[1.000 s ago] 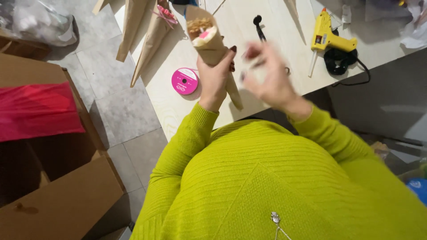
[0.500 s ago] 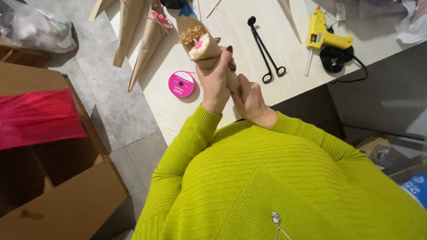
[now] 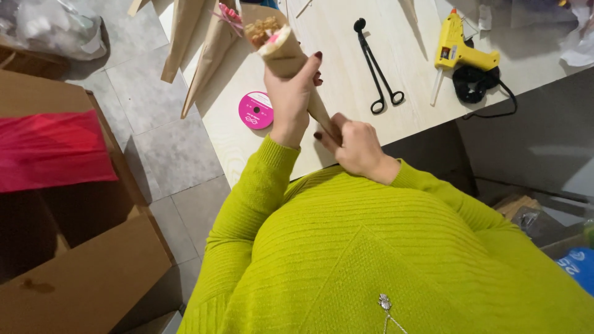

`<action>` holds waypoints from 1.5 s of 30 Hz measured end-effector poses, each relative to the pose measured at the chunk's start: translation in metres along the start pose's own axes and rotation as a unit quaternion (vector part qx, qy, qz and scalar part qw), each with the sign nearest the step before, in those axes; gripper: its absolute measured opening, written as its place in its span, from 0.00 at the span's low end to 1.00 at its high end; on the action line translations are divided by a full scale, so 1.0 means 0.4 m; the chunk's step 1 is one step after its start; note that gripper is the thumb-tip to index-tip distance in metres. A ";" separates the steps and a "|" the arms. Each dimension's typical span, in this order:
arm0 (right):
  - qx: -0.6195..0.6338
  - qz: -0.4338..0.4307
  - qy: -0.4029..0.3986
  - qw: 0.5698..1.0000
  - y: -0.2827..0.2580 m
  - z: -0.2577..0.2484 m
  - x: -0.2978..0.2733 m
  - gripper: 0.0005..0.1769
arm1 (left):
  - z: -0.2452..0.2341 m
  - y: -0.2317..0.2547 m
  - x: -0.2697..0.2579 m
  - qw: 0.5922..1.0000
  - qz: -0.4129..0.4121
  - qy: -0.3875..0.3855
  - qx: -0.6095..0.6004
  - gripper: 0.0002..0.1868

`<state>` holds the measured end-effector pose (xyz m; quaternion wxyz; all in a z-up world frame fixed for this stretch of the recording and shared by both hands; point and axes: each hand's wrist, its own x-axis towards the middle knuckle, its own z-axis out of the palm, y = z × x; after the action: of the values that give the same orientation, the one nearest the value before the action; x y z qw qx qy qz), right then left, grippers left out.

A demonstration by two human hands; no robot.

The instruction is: Assembling and decorating small paper cones with flowers and ribbons using a hot glue gun.

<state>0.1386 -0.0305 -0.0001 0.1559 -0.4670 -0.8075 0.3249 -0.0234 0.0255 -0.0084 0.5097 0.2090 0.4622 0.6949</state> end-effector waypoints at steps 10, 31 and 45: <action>0.493 0.151 -0.044 0.856 0.087 -0.024 0.044 0.18 | 0.022 -0.064 -0.006 1.000 -0.020 -0.013 0.016 0.32; 0.460 0.104 0.023 0.882 0.077 -0.001 0.029 0.16 | 0.048 -0.034 -0.041 0.998 0.054 0.026 0.026 0.30; 0.321 0.029 0.043 0.946 0.002 -0.017 -0.013 0.19 | 0.030 -0.032 -0.016 0.999 0.018 -0.027 -0.034 0.27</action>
<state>0.1456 -0.0321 0.0045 0.3228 -0.4288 -0.6392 0.5508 -0.0054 0.0257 -0.0123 0.5161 0.2185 0.4200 0.7137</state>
